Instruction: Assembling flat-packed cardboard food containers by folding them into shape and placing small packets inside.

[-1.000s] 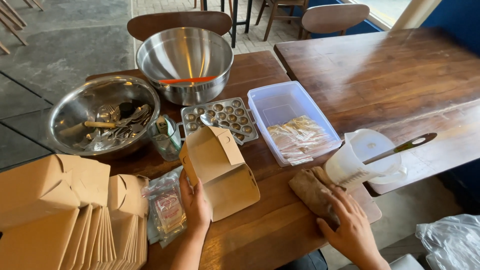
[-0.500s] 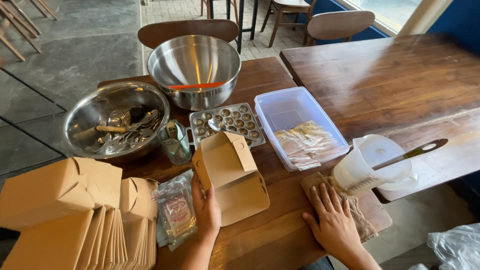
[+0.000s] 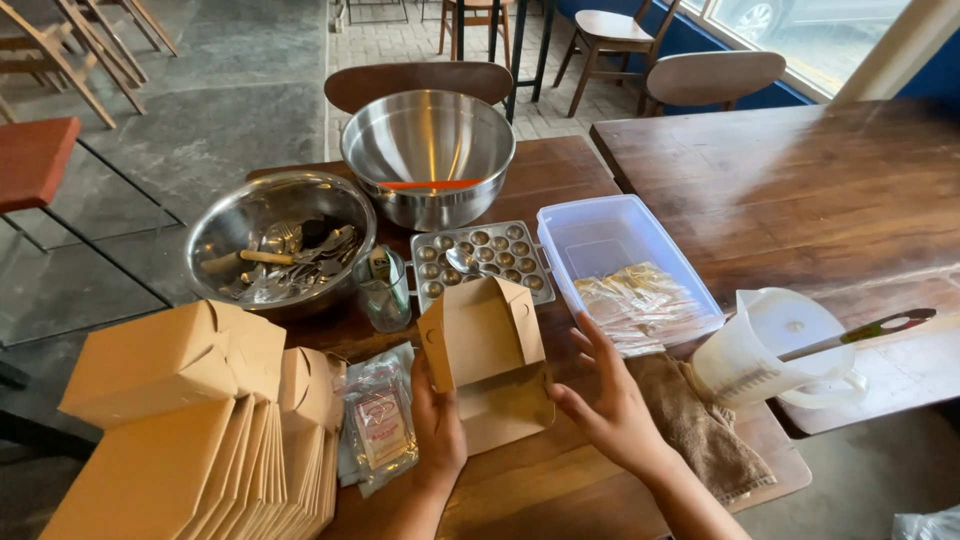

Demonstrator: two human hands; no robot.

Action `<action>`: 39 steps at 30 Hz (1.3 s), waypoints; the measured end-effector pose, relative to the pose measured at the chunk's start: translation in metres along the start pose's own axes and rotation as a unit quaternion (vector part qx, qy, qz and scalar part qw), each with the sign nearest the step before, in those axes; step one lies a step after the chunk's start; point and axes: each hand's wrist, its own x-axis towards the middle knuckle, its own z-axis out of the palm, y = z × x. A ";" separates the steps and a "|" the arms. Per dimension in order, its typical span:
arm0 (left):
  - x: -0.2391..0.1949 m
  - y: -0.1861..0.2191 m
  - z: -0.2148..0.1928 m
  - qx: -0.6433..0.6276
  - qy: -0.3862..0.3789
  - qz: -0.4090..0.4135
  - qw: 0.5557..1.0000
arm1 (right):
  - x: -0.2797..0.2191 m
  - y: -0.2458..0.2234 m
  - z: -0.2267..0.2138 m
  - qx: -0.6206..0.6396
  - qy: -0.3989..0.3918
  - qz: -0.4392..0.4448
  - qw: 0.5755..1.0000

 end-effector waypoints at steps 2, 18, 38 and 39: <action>0.001 0.012 0.004 0.015 -0.021 0.015 1.000 | 0.030 -0.005 0.012 -0.010 -0.017 0.029 0.999; 0.023 0.052 -0.007 0.072 -0.127 -0.219 0.965 | 0.066 -0.001 0.017 0.160 -0.100 0.138 0.972; 0.023 0.027 -0.024 0.026 -0.063 -0.054 0.996 | 0.069 0.043 0.005 0.202 -0.155 0.153 0.955; 0.022 0.029 -0.023 0.051 -0.066 -0.029 0.996 | 0.069 0.043 0.003 0.155 -0.167 0.102 0.968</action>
